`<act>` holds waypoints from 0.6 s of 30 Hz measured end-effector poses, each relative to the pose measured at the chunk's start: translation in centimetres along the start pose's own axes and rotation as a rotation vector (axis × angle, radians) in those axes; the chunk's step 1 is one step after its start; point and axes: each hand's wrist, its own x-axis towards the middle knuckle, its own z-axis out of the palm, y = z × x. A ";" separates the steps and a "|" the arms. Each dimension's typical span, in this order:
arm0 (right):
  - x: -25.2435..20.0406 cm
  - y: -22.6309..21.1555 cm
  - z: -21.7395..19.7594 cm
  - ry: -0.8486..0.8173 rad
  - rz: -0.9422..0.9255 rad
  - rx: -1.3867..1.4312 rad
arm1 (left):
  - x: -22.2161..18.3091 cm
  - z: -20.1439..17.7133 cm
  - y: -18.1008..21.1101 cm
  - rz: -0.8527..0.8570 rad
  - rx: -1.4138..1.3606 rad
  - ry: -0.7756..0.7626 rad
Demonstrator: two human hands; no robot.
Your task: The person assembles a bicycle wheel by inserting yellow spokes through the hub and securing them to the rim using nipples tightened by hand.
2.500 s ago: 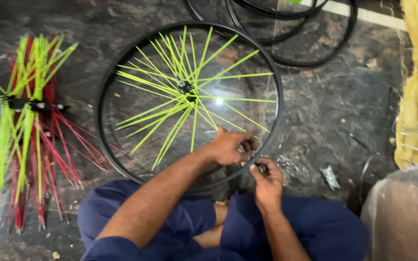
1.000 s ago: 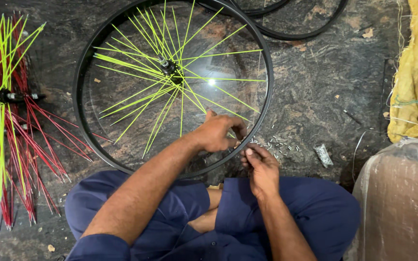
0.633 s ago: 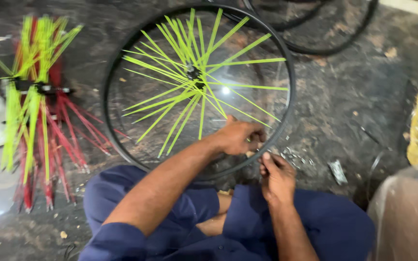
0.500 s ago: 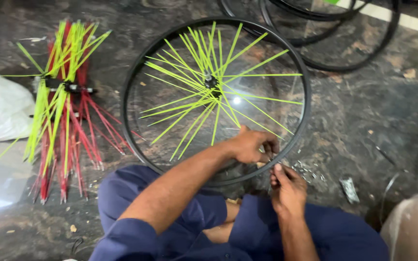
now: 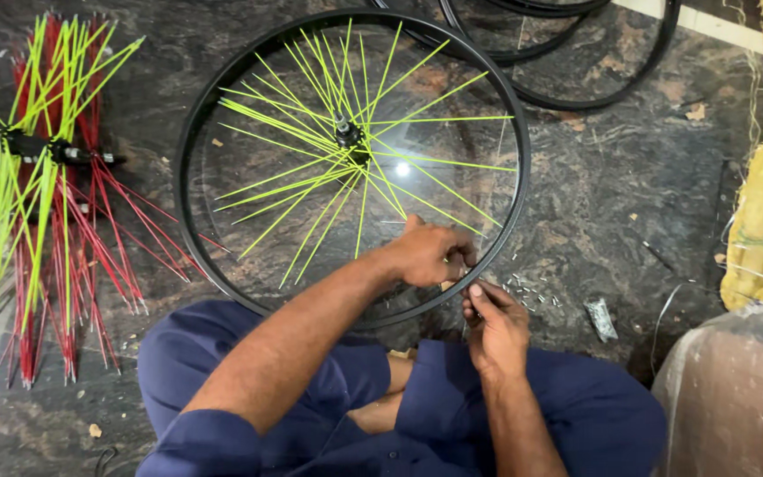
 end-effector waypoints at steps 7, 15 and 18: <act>0.1 0.0 0.3 -0.007 -0.010 0.016 | -2.9 2.4 0.9 -0.157 0.053 0.841; 0.8 0.8 0.3 -0.039 -0.062 -0.019 | -5.7 5.5 -5.4 -0.491 -1.190 0.320; 1.0 0.9 -0.1 -0.018 -0.074 -0.014 | -9.7 3.5 -6.4 -0.527 -1.003 0.145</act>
